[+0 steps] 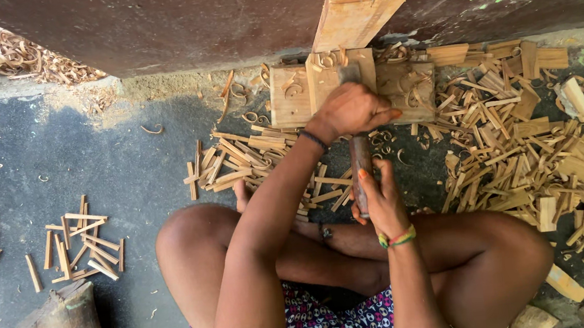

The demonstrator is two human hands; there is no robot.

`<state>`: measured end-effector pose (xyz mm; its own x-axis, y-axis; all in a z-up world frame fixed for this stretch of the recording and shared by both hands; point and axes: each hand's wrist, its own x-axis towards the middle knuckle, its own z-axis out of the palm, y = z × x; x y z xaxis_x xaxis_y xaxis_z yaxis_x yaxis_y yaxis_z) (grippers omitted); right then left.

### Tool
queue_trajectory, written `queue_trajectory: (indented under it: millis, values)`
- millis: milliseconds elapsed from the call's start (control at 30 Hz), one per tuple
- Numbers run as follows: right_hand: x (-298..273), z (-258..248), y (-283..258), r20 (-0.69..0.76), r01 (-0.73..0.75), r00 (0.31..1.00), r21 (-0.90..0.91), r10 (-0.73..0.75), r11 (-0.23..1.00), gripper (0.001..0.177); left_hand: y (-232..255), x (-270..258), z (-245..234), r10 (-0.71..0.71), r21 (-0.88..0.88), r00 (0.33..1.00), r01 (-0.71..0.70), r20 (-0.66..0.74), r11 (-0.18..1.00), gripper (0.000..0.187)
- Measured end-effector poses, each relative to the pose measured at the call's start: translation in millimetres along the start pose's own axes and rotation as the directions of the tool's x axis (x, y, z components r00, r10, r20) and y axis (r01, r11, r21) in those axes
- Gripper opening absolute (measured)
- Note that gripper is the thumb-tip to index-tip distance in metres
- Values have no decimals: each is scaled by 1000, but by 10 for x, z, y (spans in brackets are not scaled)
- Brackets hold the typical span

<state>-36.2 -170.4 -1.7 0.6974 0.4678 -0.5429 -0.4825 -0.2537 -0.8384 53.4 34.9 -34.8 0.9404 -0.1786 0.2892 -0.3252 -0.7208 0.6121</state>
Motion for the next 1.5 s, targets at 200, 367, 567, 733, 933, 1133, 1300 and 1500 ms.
queue_trajectory:
  millis: [200,367,567,733,933,1133,1300,1500]
  values:
    - [246,72,-92,10,53,999,-13,-53,998,27,-154,126,-26,5,35,1000,-4,-27,999,51]
    - [261,70,33,36,156,987,-32,-155,987,26,-238,152,125,10,-16,1000,-10,8,1000,48]
    - [294,-10,30,10,109,994,108,-111,988,28,-39,88,50,33,68,981,-21,-191,997,39]
    - [62,-207,-100,16,170,985,117,-173,978,29,212,194,-32,183,63,925,-171,-334,983,37]
    - [-317,-552,-158,22,93,995,44,-94,995,31,620,84,97,45,-11,989,-47,-142,999,34]
    - [-529,-676,-138,12,28,1000,-1,-28,1000,32,815,-62,192,116,-39,961,-130,-250,991,30]
    - [-555,-656,-129,35,5,999,-1,-4,1000,31,816,-113,203,75,-35,973,-85,-220,996,32]
    - [-513,-662,-115,56,22,998,-31,-20,999,32,788,-133,203,51,-78,975,-69,-216,995,32]
